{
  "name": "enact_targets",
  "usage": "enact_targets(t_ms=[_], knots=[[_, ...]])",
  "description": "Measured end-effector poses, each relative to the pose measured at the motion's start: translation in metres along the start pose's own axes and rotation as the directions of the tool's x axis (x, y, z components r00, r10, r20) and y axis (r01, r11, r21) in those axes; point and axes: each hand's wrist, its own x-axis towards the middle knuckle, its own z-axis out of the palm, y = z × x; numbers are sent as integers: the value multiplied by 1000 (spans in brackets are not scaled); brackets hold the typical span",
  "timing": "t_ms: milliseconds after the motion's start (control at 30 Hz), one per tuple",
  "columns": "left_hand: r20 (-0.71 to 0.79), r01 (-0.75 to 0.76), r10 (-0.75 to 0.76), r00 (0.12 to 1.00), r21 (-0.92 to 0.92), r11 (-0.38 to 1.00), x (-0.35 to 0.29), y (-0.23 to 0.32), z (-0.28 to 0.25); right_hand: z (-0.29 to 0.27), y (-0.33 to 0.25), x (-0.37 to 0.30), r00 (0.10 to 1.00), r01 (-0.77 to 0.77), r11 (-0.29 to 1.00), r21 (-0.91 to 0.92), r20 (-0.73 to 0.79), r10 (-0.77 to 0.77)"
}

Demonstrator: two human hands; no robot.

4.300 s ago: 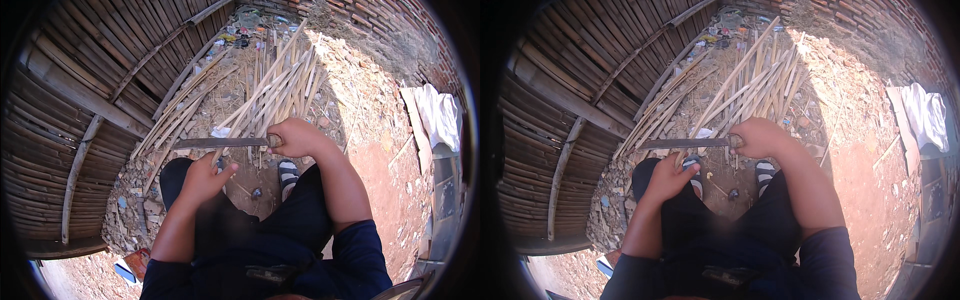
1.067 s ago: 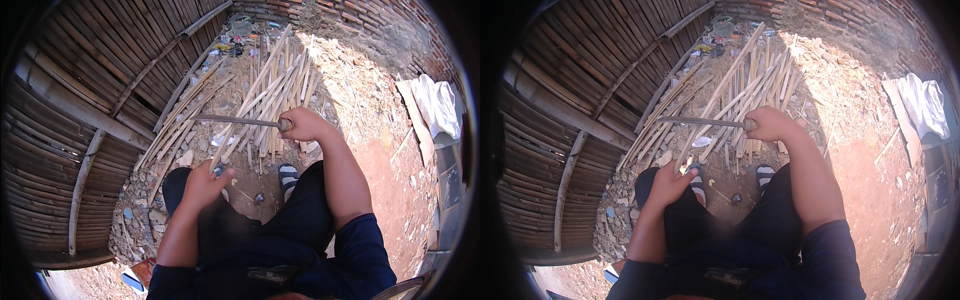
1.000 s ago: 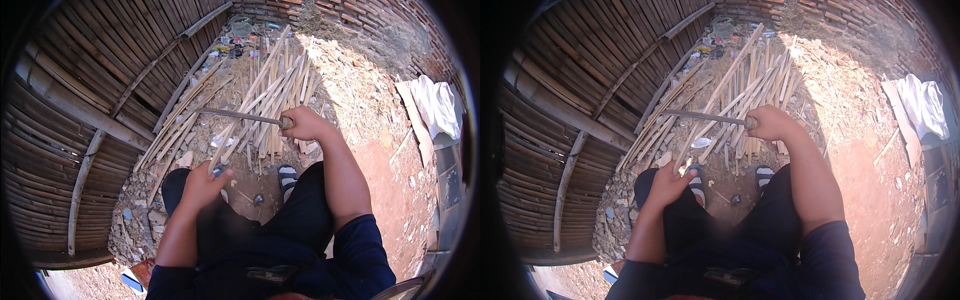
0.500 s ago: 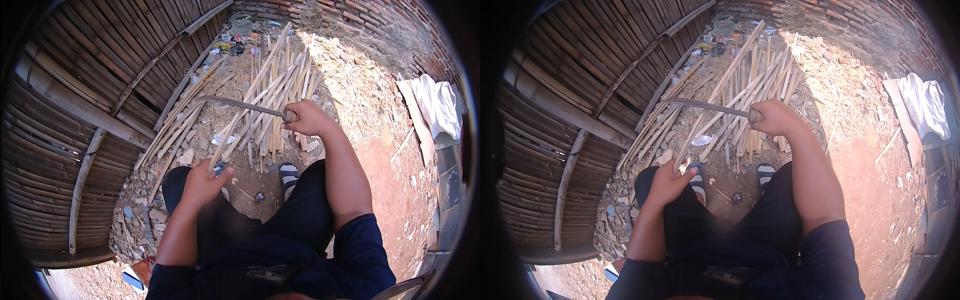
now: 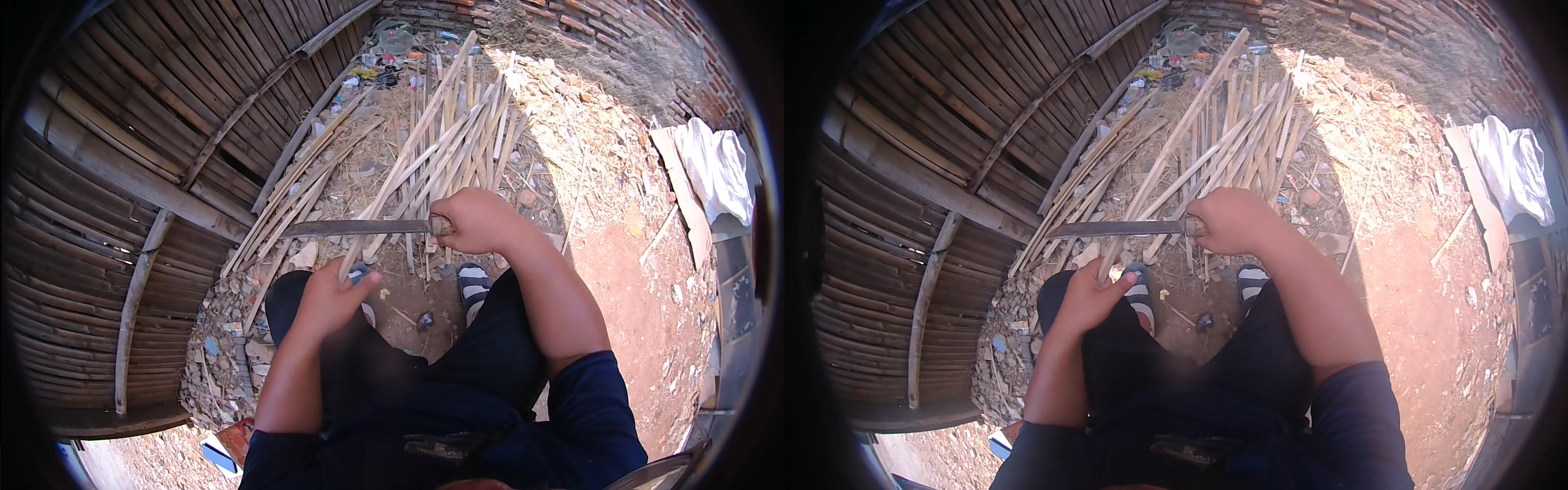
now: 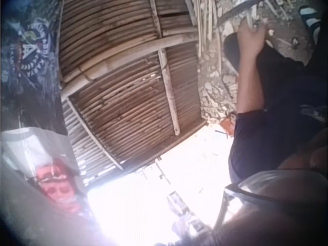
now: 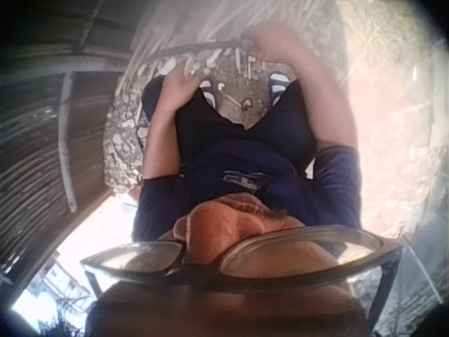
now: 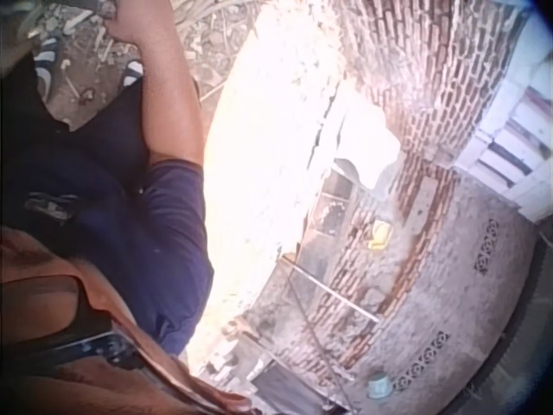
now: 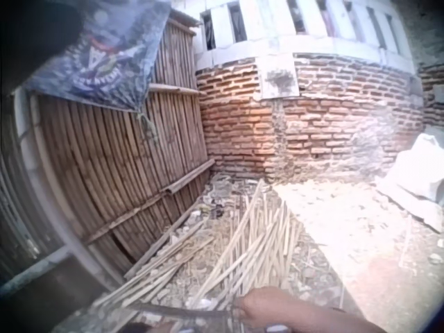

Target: The person shaves a thin bamboo strip using a machete while sitting down, holding the strip with one hand and drawing the blade along its length.

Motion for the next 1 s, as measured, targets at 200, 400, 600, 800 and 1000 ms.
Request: enact_targets(t_ms=[200,400,600,800,1000], knots=[[43,-42,43,998,-21,999,8,-9,-1,11,-23,-1,998,-2,984,-180,-57,-9],[43,-49,57,997,-173,984,4,-2,-5,24,-26,-4,939,80,946,-315,-296,-178],[55,-13,24,998,-191,981,4,-2,-10,22,-33,-5,910,134,929,-346,-328,-254],[107,43,-21,994,-205,978,7,-4,-9,22,-26,-3,927,73,930,-360,-319,-196],[48,0,12,999,-233,972,7,-9,-5,17,-25,-11,919,119,934,-337,-318,-232]])
